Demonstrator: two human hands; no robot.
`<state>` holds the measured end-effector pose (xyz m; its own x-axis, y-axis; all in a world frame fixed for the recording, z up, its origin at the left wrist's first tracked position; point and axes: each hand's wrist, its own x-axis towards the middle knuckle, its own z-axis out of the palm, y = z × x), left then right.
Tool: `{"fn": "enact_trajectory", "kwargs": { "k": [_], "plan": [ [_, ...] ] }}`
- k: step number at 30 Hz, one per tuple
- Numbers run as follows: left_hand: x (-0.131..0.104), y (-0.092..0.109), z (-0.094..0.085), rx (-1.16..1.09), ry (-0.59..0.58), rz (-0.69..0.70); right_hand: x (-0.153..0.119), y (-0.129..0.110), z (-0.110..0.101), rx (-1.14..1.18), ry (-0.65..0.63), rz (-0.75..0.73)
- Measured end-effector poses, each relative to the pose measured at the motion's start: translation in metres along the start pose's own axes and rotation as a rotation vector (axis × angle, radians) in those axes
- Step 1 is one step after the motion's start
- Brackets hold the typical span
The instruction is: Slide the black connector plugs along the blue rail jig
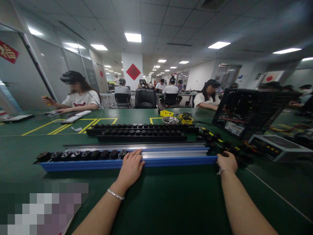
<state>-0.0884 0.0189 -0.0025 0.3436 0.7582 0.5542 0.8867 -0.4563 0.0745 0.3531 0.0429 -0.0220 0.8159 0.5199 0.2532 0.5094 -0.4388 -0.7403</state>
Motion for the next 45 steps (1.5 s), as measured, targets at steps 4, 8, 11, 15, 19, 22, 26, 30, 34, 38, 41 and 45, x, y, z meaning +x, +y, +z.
{"fn": "enact_trajectory", "kwargs": {
  "k": [4,8,11,15,19,22,26,30,34,38,41,45],
  "plan": [
    [0.000,0.001,-0.003,-0.013,-0.006,0.004,-0.002,-0.002,-0.006,-0.149,-0.073,0.109],
    [0.000,0.002,-0.006,-0.037,0.000,0.010,-0.003,-0.001,-0.008,-0.184,-0.095,0.126],
    [0.000,0.002,-0.008,-0.071,0.021,0.019,-0.005,0.001,-0.007,-0.203,-0.081,0.108],
    [0.000,0.003,-0.013,-0.053,0.129,-0.034,-0.015,-0.005,-0.010,-0.195,0.038,0.044],
    [-0.001,0.002,-0.016,0.140,0.293,-0.284,-0.033,-0.025,-0.013,-0.088,0.294,-0.110],
    [-0.003,-0.001,-0.013,0.220,0.288,-0.380,-0.050,-0.045,-0.010,-0.022,0.309,-0.415],
    [-0.005,-0.005,-0.008,0.213,0.253,-0.375,-0.080,-0.068,0.004,-0.034,0.103,-0.778],
    [-0.005,-0.006,-0.010,0.210,0.251,-0.363,-0.107,-0.080,0.014,-0.152,-0.095,-0.876],
    [-0.004,-0.006,-0.012,0.188,0.260,-0.366,-0.115,-0.084,0.011,-0.215,-0.194,-0.846],
    [-0.003,-0.007,-0.012,0.141,0.262,-0.344,-0.112,-0.084,0.007,-0.213,-0.221,-0.848],
    [-0.003,-0.009,-0.011,0.114,0.278,-0.340,-0.111,-0.084,0.008,-0.205,-0.216,-0.852],
    [-0.001,-0.011,-0.012,0.085,0.285,-0.351,-0.110,-0.084,0.010,-0.211,-0.214,-0.857]
  ]
}}
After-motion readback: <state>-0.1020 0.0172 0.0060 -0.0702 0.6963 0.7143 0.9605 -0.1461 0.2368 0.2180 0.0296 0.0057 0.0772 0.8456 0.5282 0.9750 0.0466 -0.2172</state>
